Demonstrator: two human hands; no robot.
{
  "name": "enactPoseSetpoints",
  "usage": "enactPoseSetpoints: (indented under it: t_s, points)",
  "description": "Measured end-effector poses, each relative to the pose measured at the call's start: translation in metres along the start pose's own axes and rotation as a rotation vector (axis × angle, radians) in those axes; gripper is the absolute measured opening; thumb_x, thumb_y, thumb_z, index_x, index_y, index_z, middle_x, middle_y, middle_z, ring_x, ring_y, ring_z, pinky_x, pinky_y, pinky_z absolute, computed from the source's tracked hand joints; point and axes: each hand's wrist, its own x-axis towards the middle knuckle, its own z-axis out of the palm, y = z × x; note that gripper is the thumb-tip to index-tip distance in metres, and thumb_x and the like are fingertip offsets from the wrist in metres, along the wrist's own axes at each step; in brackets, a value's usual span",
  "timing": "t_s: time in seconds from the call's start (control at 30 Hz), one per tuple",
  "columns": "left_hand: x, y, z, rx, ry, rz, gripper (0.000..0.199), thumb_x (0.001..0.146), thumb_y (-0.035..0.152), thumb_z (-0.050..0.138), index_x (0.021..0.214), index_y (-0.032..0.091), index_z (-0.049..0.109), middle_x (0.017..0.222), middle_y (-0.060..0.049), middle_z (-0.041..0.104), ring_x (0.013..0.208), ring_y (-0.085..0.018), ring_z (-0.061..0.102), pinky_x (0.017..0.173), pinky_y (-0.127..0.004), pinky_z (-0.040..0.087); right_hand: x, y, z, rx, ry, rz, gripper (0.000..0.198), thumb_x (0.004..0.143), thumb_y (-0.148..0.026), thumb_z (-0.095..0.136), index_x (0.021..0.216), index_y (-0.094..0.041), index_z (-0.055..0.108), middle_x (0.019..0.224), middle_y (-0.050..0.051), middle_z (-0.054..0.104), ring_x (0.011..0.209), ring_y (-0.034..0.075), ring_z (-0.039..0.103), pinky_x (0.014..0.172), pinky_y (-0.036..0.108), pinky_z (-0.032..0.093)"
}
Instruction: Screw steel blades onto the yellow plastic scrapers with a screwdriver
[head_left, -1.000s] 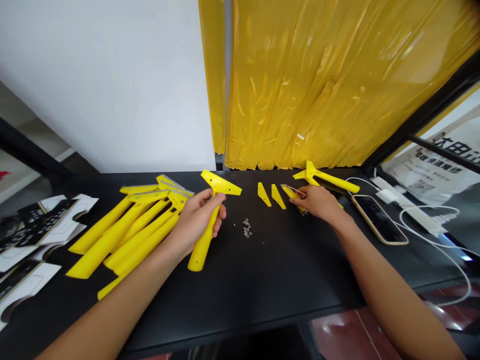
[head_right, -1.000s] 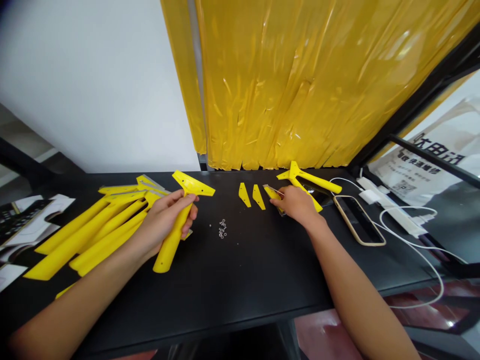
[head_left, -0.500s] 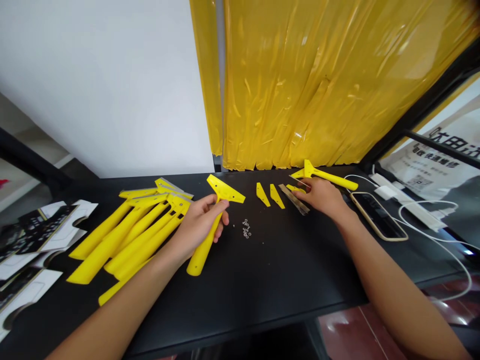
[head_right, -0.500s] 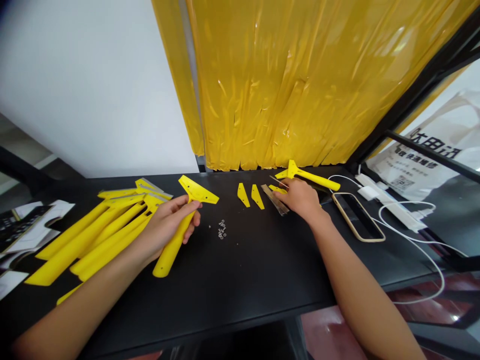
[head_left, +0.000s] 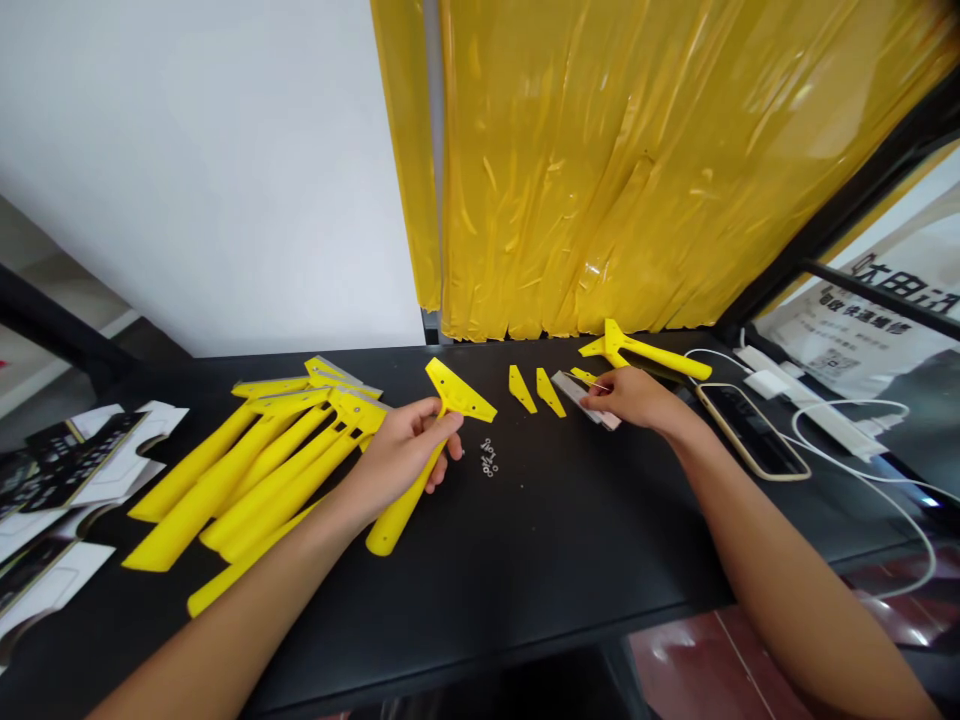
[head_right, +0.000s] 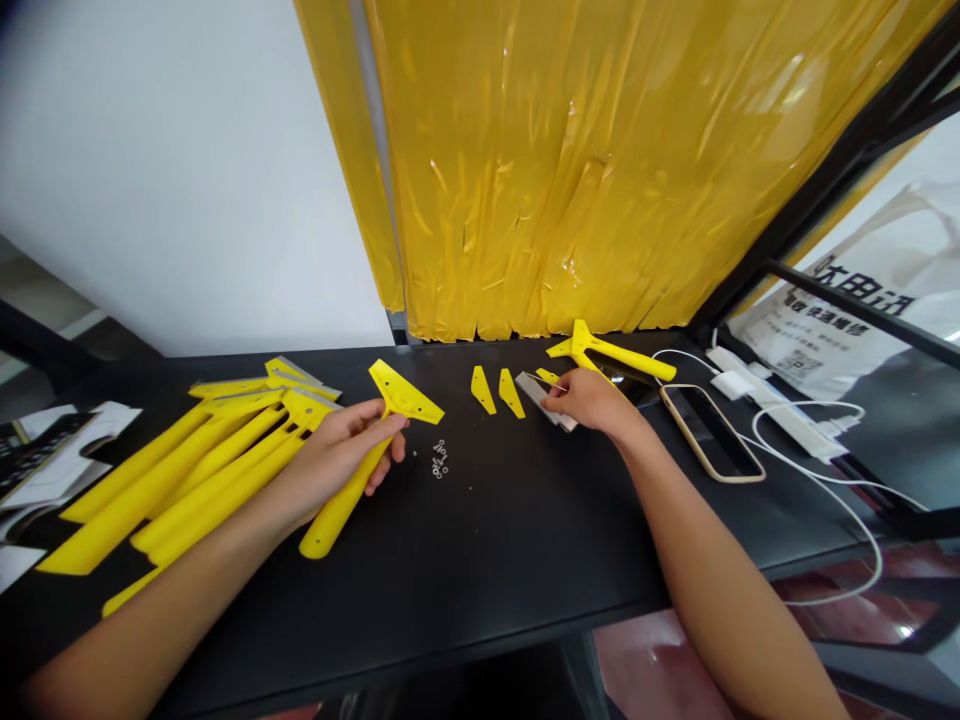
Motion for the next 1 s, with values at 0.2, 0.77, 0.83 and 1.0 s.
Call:
enactPoseSetpoints:
  t_s: [0.2,0.77,0.83,1.0]
  points:
    - [-0.002,0.001,0.003,-0.004,-0.057,-0.025,0.022,0.09,0.041,0.06,0.088,0.021,0.054,0.068,0.001,0.063,0.041,-0.01,0.052,0.037,-0.022,0.04,0.0,0.003,-0.004,0.07,0.005,-0.083,0.029,0.079,-0.047,0.066,0.071,-0.02,0.074,0.062,0.001,0.066,0.057,0.016,0.054,0.054,0.029,0.035]
    - [-0.02,0.007,0.017,-0.05,-0.338,-0.171,0.028,0.092,0.047,0.056,0.088,0.02,0.056,0.071,0.0,0.062,0.044,-0.01,0.052,0.037,-0.021,0.043,-0.057,-0.092,0.05,0.977,-0.234,-0.379,0.035,0.068,-0.041,0.086,0.077,-0.019,0.059,0.067,-0.005,0.054,0.06,0.009,0.045,0.057,0.024,0.036]
    - [-0.019,0.005,0.018,-0.042,-0.338,-0.155,0.029,0.093,0.048,0.054,0.09,0.02,0.055,0.074,-0.001,0.063,0.044,-0.01,0.053,0.037,-0.021,0.044,-0.061,-0.097,0.058,0.977,-0.256,-0.388,0.037,0.068,-0.042,0.086,0.079,-0.019,0.059,0.069,-0.005,0.055,0.063,0.01,0.048,0.061,0.025,0.039]
    - [-0.016,0.002,0.014,0.034,-0.359,-0.152,0.028,0.094,0.047,0.055,0.096,0.02,0.054,0.076,-0.001,0.064,0.042,-0.009,0.053,0.034,-0.019,0.04,-0.063,-0.1,0.069,0.966,-0.253,-0.391,0.04,0.07,-0.043,0.084,0.093,-0.02,0.062,0.071,-0.005,0.058,0.063,0.011,0.05,0.062,0.026,0.041]
